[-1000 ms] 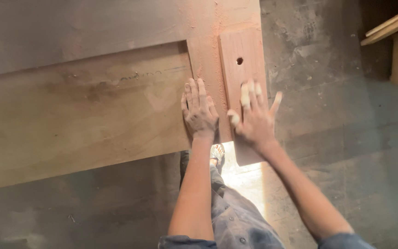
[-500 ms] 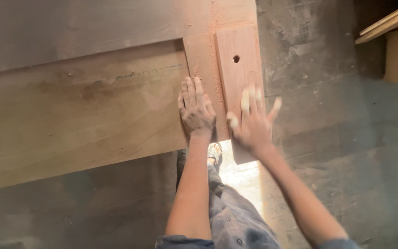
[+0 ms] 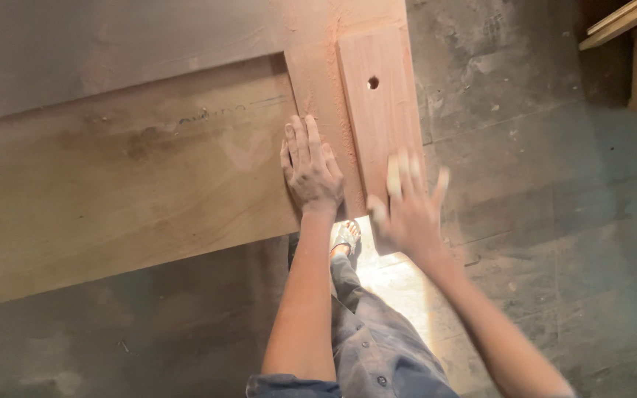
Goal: The person sands the edges and corners of a large wooden panel using a sanding block. They move the block back and forth along the panel's perimeter, focusing on smoothing the surfaces.
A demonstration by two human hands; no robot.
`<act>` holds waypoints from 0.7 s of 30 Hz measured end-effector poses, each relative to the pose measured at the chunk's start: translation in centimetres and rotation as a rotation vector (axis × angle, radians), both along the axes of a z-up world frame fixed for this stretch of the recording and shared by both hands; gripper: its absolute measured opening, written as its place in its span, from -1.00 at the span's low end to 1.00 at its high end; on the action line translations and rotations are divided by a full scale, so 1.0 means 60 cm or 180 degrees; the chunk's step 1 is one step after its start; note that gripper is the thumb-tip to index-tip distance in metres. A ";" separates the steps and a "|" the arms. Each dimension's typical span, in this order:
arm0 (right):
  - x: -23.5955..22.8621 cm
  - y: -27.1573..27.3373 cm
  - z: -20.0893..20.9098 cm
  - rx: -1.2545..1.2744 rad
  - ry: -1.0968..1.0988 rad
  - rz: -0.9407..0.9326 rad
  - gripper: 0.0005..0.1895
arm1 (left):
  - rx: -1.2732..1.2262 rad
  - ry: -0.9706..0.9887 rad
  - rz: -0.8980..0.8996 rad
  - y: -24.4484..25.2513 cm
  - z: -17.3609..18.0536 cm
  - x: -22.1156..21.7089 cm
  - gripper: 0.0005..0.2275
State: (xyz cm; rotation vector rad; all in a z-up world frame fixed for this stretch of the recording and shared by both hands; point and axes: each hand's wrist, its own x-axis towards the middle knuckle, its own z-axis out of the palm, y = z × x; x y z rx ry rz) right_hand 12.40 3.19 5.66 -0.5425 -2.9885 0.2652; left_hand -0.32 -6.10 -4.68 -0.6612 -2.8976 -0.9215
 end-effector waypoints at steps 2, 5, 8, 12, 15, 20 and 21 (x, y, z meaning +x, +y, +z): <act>-0.072 0.066 -0.035 0.0212 0.0214 0.0099 -0.28 | 0.0023 0.0021 -0.0007 0.004 -0.011 0.009 -0.51; -0.167 0.157 -0.094 -0.0053 0.0096 0.0080 -0.27 | 0.0005 -0.0007 0.0006 0.003 -0.021 0.024 -0.51; -0.120 0.136 -0.096 0.0141 0.0300 0.0039 -0.29 | -0.0127 -0.0017 -0.0028 0.001 -0.007 0.007 -0.51; 0.136 -0.025 -0.047 -0.0005 -0.0197 0.0182 -0.09 | -0.0104 -0.0071 -0.0038 0.001 0.002 0.011 -0.51; 0.160 -0.037 -0.036 0.0063 -0.0666 0.0169 -0.07 | 0.0065 -0.0113 -0.0009 0.002 -0.001 0.014 -0.51; -0.115 0.180 -0.118 0.1317 0.0727 0.0541 -0.40 | 0.0076 0.0091 -0.0008 0.004 -0.021 0.014 -0.52; -0.130 0.195 -0.131 0.1141 0.0744 0.0421 -0.36 | 0.0045 0.0060 -0.0027 0.004 -0.022 0.015 -0.51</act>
